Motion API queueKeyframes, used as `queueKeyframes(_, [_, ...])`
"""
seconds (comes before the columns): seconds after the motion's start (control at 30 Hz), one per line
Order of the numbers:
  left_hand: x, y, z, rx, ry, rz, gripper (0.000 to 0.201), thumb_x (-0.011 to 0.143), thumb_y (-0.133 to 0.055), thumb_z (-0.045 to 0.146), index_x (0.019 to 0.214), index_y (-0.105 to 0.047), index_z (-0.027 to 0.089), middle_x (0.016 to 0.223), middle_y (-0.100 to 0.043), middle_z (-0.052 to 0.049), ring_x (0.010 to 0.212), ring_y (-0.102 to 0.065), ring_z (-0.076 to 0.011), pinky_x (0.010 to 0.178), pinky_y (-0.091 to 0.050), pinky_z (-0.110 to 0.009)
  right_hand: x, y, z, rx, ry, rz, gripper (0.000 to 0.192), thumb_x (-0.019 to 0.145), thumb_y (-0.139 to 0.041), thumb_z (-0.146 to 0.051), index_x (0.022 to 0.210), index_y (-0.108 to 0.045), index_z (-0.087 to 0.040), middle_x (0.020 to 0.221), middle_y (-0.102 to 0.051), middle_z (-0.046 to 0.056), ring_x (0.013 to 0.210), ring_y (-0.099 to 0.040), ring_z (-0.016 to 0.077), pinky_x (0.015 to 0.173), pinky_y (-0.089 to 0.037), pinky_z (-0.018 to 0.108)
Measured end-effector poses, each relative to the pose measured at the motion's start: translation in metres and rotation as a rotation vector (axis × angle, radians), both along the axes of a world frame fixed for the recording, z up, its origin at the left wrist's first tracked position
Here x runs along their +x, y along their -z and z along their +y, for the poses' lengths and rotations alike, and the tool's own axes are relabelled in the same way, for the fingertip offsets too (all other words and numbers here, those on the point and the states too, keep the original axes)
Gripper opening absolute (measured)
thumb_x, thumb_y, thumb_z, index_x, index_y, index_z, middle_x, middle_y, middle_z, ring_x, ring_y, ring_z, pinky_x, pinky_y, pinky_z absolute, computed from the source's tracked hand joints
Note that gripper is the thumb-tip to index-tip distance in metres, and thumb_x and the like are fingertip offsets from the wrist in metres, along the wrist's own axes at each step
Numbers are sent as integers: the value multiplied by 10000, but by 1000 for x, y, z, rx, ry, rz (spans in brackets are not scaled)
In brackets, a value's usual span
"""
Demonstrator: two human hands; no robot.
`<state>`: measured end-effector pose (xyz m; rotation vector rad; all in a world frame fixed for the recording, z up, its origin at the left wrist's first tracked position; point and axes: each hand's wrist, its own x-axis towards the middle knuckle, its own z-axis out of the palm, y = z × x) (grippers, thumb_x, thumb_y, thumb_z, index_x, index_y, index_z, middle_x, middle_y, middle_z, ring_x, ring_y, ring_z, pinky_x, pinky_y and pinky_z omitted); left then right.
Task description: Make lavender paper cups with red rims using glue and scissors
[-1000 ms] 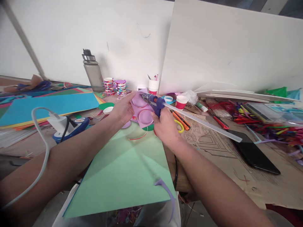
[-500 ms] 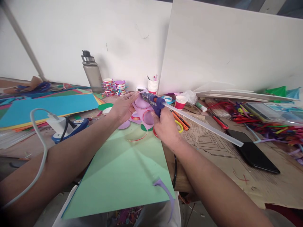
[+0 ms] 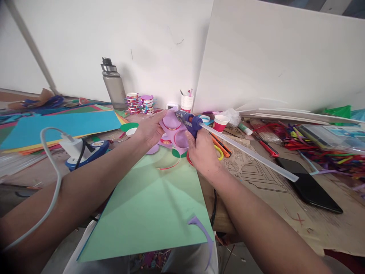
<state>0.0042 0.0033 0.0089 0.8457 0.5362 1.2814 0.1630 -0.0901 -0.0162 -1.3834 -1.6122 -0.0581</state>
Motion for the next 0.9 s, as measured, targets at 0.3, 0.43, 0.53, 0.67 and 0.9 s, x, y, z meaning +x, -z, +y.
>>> queueKeyframes(0.3, [3,1,-4,-2,9,-46,85,819,-788,169,852,-715,144,785,-753,-31,695,-698,-132,718,-552,-257,0,3,1,15,11,11,386,1001,-467,-538,1130,-625,-210,1075,-706,185,1107,-648,385,964,-510,594])
queueKeyframes(0.43, [4,0,-5,-3,37,-57,76,827,-776,176,859,-719,137,798,-762,-44,727,-717,-144,739,-565,-261,-1,1,0,-3,7,-3,385,1001,-467,-517,1139,-625,-195,1083,-704,197,1152,-639,394,999,-495,604])
queueKeyframes(0.53, [4,1,-5,-15,44,-56,107,813,-797,204,863,-729,140,812,-767,-47,736,-722,-157,762,-569,-280,-3,1,0,6,0,-13,381,1004,-468,-501,1175,-621,-198,1135,-709,203,1133,-648,383,986,-512,582])
queueKeyframes(0.67, [4,1,-5,-1,60,-51,100,817,-793,207,852,-739,130,823,-772,-57,732,-721,-161,755,-559,-280,-5,1,0,16,8,-29,388,1005,-463,-512,1169,-620,-199,1101,-715,196,1084,-661,376,937,-541,550])
queueKeyframes(0.9, [5,-3,-9,21,74,-67,75,847,-751,180,789,-723,142,759,-762,-46,759,-740,-170,780,-581,-277,-6,1,-2,-21,-14,-67,321,1000,-466,-480,1087,-611,-207,1049,-711,176,1002,-664,361,886,-552,538])
